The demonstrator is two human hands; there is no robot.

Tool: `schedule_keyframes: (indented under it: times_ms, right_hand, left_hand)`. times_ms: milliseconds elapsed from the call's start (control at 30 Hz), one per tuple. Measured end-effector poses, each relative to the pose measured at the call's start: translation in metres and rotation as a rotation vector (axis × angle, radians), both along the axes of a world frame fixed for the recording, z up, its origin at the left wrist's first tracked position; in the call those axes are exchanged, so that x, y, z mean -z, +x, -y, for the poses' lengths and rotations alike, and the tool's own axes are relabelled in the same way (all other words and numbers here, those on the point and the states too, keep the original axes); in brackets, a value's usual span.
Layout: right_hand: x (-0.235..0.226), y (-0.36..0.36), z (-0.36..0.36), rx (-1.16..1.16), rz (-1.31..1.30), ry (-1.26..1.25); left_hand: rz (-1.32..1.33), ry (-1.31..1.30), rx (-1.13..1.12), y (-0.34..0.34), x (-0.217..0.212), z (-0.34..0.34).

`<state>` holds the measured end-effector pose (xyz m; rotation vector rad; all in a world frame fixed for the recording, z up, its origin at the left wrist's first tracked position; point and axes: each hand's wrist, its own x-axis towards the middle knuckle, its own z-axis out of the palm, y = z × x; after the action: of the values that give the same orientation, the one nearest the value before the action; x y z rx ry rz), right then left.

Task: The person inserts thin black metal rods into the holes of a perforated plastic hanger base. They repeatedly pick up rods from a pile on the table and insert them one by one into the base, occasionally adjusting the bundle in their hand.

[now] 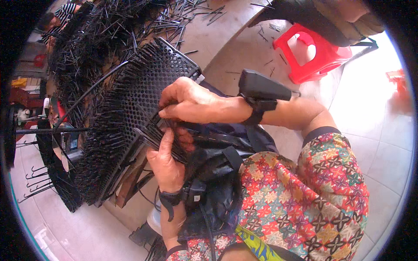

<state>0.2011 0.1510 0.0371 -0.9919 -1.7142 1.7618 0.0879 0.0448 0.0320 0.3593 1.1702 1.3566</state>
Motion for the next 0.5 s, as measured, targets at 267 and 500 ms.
schedule_keyframes:
  times_ms: [267,500]
  right_hand:
    - [0.002,0.0032,0.0023,0.092,-0.161,-0.211]
    - [0.0032,0.0083,0.0036,0.049,-0.19,-0.308]
  left_hand:
    - [-0.097,0.06,0.058,-0.0011,-0.0005,0.0058]
    - [-0.061,-0.013,-0.008,-0.0005,-0.0005,0.0085]
